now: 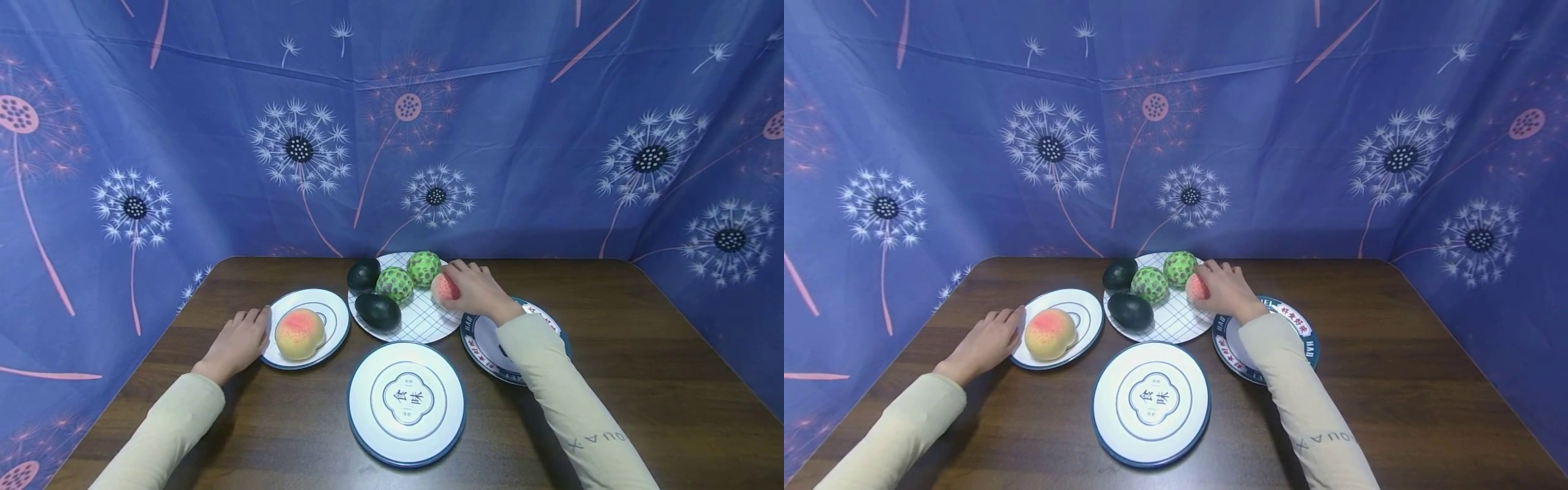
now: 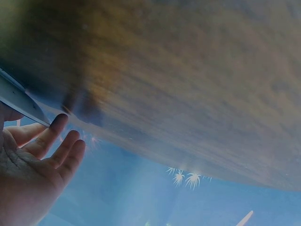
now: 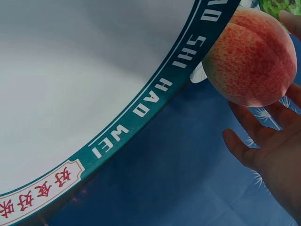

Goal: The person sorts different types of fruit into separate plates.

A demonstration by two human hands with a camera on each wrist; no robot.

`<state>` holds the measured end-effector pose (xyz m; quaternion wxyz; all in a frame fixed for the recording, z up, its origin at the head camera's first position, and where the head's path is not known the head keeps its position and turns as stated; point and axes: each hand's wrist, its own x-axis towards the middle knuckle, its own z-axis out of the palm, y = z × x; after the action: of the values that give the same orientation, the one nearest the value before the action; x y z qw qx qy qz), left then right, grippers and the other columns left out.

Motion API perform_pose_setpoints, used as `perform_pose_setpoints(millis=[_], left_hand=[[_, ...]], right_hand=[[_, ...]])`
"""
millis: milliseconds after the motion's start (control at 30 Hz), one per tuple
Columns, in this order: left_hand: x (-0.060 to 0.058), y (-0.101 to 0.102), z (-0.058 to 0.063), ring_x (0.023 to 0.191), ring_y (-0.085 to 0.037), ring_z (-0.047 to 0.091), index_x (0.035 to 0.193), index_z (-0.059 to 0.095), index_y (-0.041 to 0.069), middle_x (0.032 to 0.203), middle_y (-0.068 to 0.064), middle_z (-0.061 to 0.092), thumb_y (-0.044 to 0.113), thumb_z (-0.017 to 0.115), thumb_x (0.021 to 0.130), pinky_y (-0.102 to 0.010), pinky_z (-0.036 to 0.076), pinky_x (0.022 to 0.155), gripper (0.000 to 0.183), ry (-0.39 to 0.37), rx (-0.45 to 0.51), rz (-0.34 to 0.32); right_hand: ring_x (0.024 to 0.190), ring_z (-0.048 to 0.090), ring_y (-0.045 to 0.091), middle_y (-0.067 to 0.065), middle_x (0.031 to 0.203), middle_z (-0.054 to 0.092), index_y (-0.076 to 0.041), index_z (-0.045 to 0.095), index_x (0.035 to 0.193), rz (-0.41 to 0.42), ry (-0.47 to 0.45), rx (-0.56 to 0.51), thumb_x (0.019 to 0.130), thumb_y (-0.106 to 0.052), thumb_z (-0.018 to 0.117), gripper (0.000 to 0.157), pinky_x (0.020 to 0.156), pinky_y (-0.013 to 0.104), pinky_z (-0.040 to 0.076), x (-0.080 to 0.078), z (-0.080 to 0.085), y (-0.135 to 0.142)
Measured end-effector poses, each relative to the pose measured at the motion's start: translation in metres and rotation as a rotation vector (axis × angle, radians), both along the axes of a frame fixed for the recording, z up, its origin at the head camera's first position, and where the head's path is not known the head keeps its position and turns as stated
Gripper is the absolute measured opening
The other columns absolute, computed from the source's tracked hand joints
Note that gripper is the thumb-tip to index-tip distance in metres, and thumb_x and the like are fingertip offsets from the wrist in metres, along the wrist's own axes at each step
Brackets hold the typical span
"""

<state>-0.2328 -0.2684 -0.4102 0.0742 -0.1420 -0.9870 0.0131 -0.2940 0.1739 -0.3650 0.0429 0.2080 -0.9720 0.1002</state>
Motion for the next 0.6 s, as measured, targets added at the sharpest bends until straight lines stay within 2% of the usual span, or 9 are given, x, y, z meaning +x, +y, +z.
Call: perform_pose_setpoints(millis=[600], left_hand=[[0.0018,0.0005,0.0014,0.112,-0.044,0.046,0.130,0.040,-0.009,0.121,-0.028,0.051,0.017,0.052,0.089,-0.057,0.041,0.091,0.050,0.008,0.015,-0.008]], right_hand=[[0.120,0.042,0.040,0.017,0.137,0.042,-0.007,0.037,0.138,-0.043,-0.057,0.012,0.073,-0.032,0.074,0.079,0.101,0.060,0.028,-0.0033,-0.0045,0.0011]])
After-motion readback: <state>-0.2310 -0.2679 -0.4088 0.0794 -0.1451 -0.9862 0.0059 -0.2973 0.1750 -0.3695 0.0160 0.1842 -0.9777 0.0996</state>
